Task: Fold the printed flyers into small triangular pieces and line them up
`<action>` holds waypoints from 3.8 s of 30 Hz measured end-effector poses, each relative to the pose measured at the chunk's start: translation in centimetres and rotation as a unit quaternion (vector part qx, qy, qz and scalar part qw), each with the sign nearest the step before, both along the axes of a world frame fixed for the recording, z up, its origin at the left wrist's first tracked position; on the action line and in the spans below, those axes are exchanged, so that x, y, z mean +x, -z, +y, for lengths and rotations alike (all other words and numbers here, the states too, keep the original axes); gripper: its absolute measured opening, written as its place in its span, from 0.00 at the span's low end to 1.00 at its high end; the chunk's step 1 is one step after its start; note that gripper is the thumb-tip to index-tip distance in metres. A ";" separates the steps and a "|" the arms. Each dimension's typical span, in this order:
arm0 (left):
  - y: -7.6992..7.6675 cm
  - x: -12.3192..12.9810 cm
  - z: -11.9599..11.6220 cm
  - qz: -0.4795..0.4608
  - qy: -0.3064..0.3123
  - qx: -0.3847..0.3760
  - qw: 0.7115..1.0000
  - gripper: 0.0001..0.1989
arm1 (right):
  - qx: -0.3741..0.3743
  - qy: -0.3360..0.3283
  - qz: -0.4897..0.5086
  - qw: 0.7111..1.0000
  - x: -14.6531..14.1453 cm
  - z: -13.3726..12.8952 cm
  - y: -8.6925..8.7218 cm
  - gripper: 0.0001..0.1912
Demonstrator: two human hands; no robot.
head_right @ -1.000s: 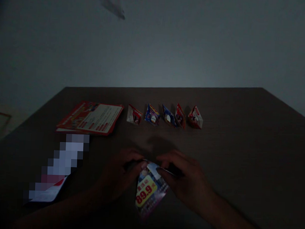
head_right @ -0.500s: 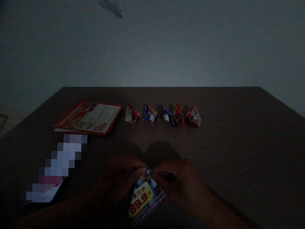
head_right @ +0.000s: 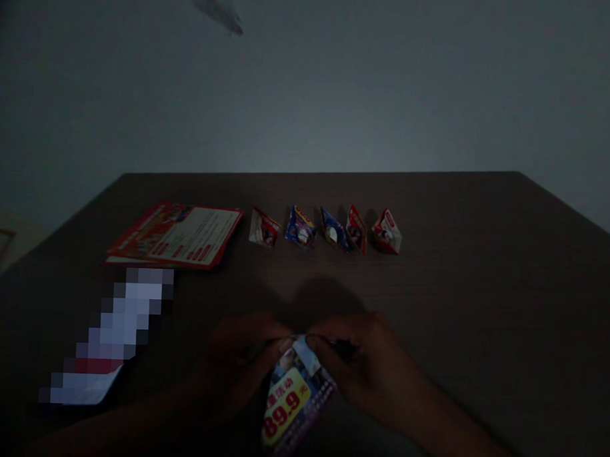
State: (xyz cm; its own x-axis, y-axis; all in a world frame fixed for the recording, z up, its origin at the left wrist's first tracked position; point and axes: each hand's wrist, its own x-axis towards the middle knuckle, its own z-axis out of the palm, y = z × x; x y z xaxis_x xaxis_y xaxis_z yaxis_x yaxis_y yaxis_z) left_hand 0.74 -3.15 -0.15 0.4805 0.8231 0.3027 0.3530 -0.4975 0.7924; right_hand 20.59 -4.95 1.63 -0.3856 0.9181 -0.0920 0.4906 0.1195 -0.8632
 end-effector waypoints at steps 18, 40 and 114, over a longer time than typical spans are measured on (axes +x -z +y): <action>0.1 -0.3 -0.3 -0.028 -0.049 -0.001 0.998 0.06 | 0.006 0.079 -0.036 0.996 2.0 0.4 0.3 0.12; 0.0 0.3 0.3 -0.004 -0.004 -0.136 0.991 0.06 | 0.066 -0.018 -0.007 0.998 0.5 0.3 0.3 0.07; 0.2 -0.3 0.5 0.198 0.162 0.071 0.964 0.17 | 0.174 -0.012 -0.064 0.983 2.0 1.0 1.7 0.18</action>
State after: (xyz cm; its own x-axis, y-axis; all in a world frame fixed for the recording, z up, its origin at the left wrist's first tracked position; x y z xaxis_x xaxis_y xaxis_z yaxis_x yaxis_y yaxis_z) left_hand 0.40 -2.63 -0.39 0.8066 0.5737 0.1422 0.4211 -0.7266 0.5429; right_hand 22.63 -3.99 -0.06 -0.4136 0.8930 0.1775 0.5857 0.4102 -0.6991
